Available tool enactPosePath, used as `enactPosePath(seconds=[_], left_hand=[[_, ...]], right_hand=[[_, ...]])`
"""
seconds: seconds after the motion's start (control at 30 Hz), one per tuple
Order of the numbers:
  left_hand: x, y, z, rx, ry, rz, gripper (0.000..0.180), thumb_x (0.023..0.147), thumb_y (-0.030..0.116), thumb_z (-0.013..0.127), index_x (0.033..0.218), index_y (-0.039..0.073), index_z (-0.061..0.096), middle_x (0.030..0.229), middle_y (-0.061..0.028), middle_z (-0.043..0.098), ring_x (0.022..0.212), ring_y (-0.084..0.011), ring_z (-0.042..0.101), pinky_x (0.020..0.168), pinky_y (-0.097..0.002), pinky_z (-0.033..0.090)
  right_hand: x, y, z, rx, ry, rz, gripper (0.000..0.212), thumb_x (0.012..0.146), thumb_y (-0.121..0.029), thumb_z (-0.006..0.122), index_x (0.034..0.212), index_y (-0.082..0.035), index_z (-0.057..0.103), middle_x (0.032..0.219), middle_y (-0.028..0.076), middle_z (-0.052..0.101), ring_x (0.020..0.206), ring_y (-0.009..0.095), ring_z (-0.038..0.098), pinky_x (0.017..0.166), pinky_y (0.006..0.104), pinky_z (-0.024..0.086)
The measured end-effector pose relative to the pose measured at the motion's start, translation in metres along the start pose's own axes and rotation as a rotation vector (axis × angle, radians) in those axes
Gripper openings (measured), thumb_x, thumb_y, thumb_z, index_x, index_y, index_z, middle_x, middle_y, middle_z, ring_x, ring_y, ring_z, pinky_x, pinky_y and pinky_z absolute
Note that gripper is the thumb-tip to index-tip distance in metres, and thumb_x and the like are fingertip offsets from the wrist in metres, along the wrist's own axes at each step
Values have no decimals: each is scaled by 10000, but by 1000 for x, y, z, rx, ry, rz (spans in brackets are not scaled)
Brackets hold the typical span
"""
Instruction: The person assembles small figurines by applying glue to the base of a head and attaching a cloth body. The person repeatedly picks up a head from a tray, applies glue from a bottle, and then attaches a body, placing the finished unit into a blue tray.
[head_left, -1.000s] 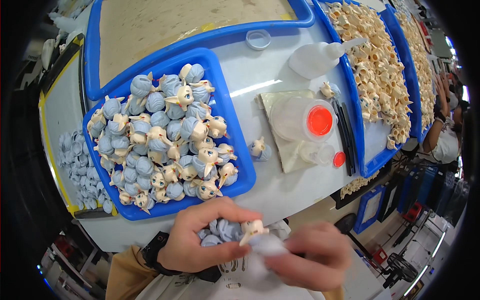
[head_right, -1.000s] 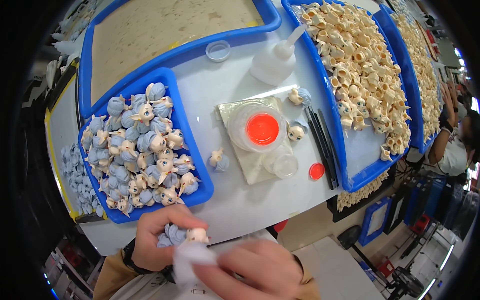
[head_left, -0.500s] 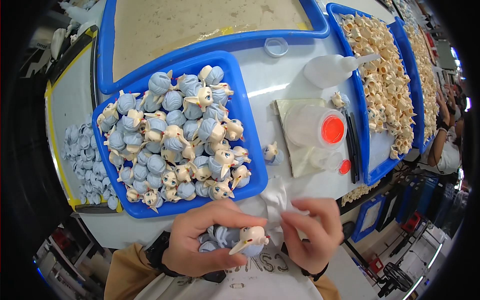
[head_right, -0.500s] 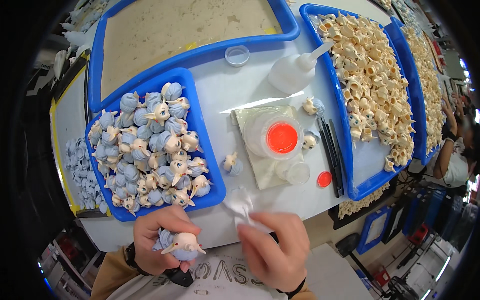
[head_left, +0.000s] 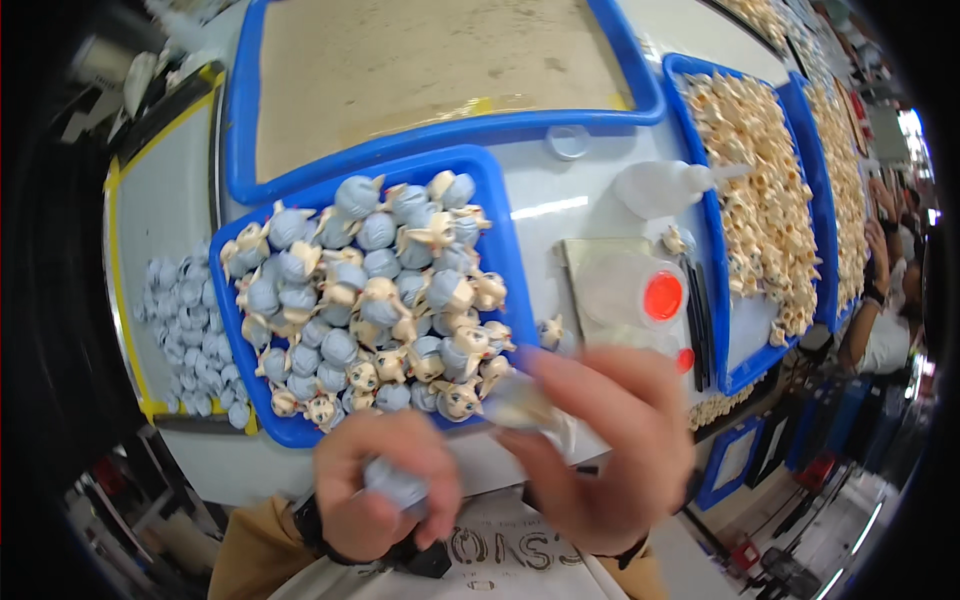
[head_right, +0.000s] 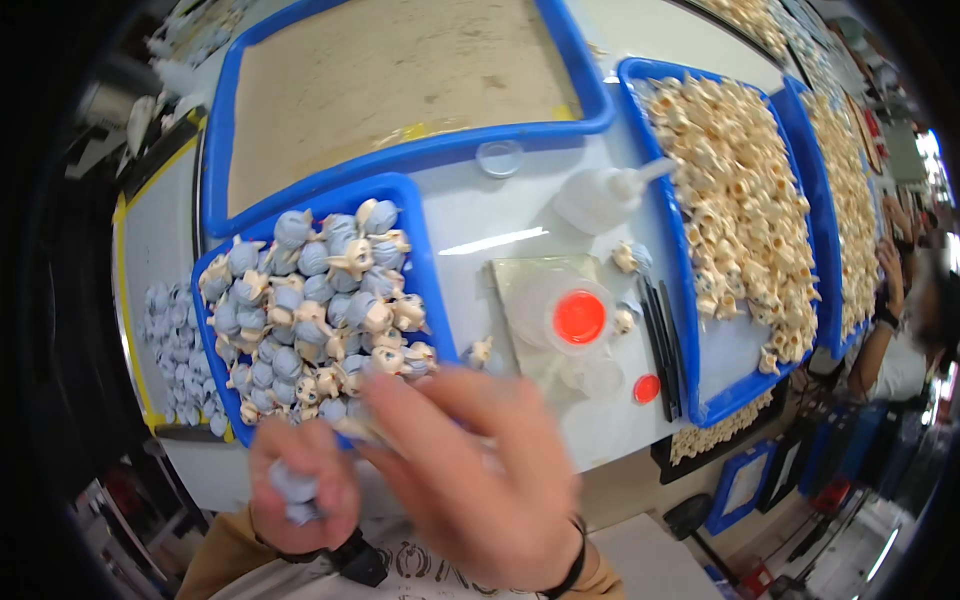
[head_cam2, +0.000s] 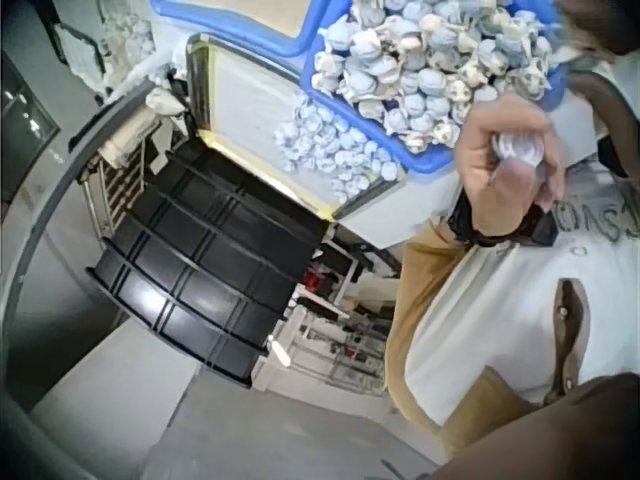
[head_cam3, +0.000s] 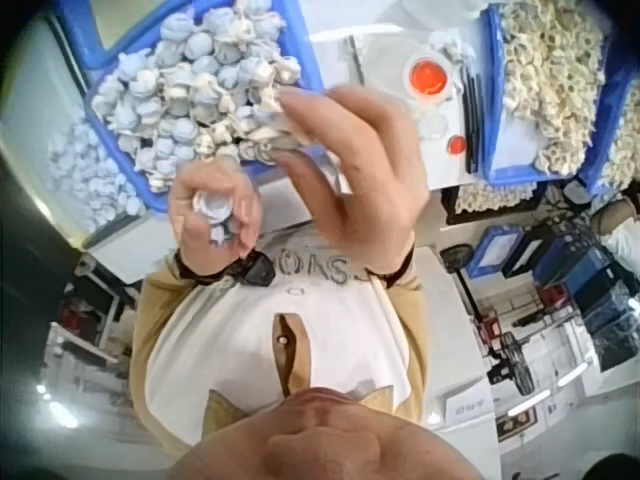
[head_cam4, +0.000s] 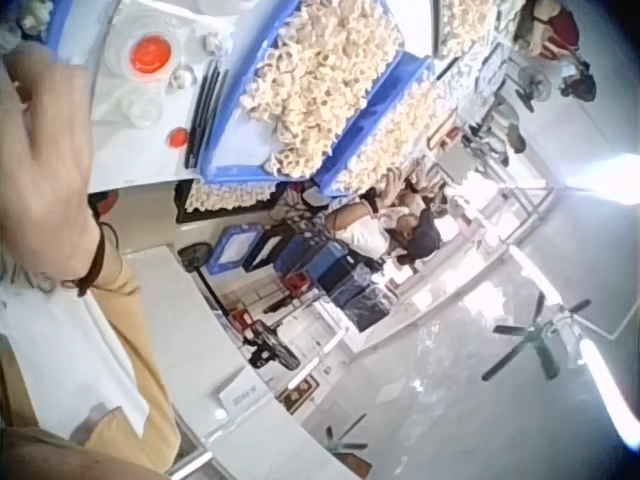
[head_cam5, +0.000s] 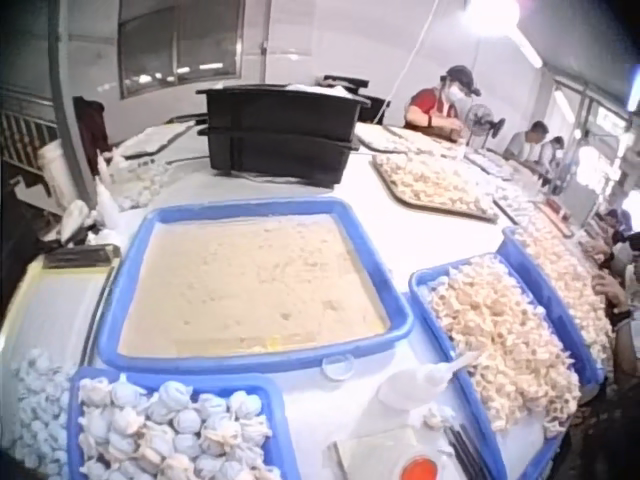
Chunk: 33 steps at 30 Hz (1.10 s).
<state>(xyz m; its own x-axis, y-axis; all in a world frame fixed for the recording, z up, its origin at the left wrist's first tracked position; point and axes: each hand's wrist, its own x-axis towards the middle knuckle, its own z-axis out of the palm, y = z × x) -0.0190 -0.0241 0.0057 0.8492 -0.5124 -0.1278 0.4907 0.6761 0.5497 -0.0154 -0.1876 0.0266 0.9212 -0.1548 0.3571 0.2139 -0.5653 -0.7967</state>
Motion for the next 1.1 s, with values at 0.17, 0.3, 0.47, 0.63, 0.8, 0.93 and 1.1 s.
enactPosePath(seconds=[0.17, 0.3, 0.47, 0.63, 0.8, 0.93, 1.1], left_hand=[[-4, 0, 5, 13, -41, 291, 289, 850, 265, 525, 950, 52, 357, 678, -112, 477, 419, -157, 494, 319, -231, 388], [10, -2, 17, 61, -115, 214, 290, 875, 325, 456, 933, 41, 448, 768, -87, 461, 541, -147, 489, 491, -212, 430], [16, 9, 27, 187, 135, -270, 309, 863, 297, 483, 968, 9, 447, 739, -81, 443, 526, -137, 447, 441, -208, 395], [17, -3, 23, 71, 192, -447, 343, 823, 242, 563, 987, 15, 364, 677, -116, 485, 427, -153, 499, 311, -220, 359], [14, -12, 15, 235, 106, -578, 463, 763, 270, 641, 1023, -40, 417, 705, -160, 536, 481, -166, 532, 331, -204, 364], [11, -9, 18, 245, 77, -567, 430, 765, 281, 642, 963, -61, 475, 743, -199, 564, 523, -175, 554, 343, -208, 372], [18, -5, 20, 357, -44, -733, 442, 778, 289, 626, 1015, -62, 501, 763, -174, 572, 537, -155, 546, 384, -211, 379]], right_hand=[[31, -13, 38, -296, -178, -57, 399, 631, -137, 553, 989, 39, 555, 954, 140, 541, 873, 242, 526, 661, 305, 428], [2, -6, -22, -70, -97, -29, 244, 688, -74, 544, 912, 12, 588, 904, 135, 564, 761, 237, 540, 590, 318, 424], [-35, 53, -145, -562, 502, 464, 185, 765, -39, 540, 937, 17, 580, 827, 67, 578, 669, 123, 513, 581, 241, 397], [-45, 117, -188, -876, 122, 508, 241, 684, -57, 626, 918, -16, 582, 839, 82, 563, 714, 195, 522, 656, 296, 426], [-48, 130, -191, -887, 138, 568, 202, 661, -54, 629, 855, -26, 582, 763, 83, 555, 718, 223, 521, 655, 312, 422], [-41, 107, -178, -789, 299, 475, 170, 645, -77, 627, 797, -19, 577, 732, 68, 565, 670, 201, 532, 615, 313, 420], [-34, 9, -108, -187, -93, -11, 103, 659, -18, 600, 760, -3, 602, 755, 84, 577, 642, 171, 529, 545, 243, 408]])
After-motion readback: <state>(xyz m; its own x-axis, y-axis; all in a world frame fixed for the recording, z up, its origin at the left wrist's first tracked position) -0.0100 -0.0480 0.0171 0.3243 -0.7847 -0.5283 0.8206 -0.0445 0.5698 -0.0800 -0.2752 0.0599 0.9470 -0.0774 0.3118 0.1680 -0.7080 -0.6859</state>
